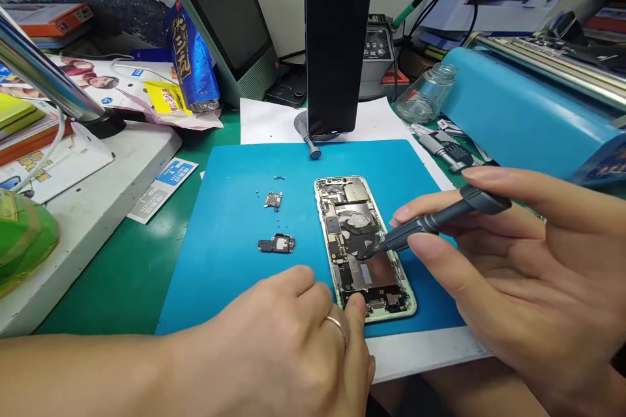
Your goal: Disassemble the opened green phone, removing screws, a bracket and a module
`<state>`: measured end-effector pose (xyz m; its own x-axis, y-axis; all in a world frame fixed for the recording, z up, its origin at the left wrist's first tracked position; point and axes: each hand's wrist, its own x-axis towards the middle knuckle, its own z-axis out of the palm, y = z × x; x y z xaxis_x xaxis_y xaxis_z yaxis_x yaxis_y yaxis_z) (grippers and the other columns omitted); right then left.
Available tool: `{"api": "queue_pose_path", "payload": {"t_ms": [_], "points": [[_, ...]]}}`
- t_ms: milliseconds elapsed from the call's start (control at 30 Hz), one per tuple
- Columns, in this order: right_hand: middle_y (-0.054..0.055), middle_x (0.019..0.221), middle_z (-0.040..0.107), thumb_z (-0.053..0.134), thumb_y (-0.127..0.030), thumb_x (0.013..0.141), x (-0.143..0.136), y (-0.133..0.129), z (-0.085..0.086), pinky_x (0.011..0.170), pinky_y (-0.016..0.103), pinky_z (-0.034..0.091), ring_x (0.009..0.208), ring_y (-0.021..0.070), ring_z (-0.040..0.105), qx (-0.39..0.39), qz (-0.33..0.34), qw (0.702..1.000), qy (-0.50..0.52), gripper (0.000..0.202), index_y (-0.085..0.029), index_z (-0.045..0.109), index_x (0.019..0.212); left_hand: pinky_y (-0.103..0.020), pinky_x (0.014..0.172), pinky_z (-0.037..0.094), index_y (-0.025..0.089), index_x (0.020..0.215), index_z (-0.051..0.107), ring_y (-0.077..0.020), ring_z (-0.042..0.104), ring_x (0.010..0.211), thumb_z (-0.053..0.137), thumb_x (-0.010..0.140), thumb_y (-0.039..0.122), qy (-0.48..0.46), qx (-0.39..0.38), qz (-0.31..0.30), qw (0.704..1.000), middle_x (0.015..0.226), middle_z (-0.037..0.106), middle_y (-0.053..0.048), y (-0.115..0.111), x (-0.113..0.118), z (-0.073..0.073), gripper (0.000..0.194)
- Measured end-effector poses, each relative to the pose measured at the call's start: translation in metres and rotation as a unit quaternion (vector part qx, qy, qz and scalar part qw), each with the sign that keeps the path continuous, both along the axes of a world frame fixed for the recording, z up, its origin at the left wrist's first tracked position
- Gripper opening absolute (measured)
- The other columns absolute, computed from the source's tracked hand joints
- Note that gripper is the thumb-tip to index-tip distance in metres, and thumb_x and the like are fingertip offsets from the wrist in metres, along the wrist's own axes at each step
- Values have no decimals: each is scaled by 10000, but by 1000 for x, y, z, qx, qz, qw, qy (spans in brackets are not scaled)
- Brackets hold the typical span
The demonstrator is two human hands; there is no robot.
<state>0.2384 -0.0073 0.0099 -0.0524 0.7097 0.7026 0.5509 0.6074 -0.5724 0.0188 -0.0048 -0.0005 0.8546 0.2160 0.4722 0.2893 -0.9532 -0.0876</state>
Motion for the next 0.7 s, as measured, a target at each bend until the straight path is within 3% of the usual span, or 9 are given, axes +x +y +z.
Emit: {"api": "queue_pose_path", "payload": {"t_ms": [167, 333, 700], "points": [[92, 1092, 631, 728, -45, 836, 5, 1, -6, 787, 140, 652, 935, 104, 707, 9, 19, 999, -38, 623, -142, 567, 1430, -351, 474, 456, 69, 1040, 775, -171, 534, 569, 774, 881, 281, -1, -2, 14, 1000, 645, 638, 0, 1, 0, 1, 265], [136, 1304, 587, 738, -53, 834, 1, -2, -5, 762, 136, 647, 917, 99, 708, 1, -6, 1000, -18, 601, -141, 585, 1408, -349, 452, 460, 60, 1014, 788, -166, 558, 547, 729, 915, 248, -14, -23, 9, 1000, 636, 650, -8, 1, 0, 6, 220], [77, 1303, 549, 717, -37, 847, 1, -1, -3, 886, 112, 637, 995, 66, 697, 38, -25, 998, -32, 644, -202, 564, 1451, -379, 436, 483, 30, 1051, 786, -197, 635, 567, 610, 1003, 245, -67, -34, 22, 997, 655, 692, -30, 6, 1, 12, 282]]}}
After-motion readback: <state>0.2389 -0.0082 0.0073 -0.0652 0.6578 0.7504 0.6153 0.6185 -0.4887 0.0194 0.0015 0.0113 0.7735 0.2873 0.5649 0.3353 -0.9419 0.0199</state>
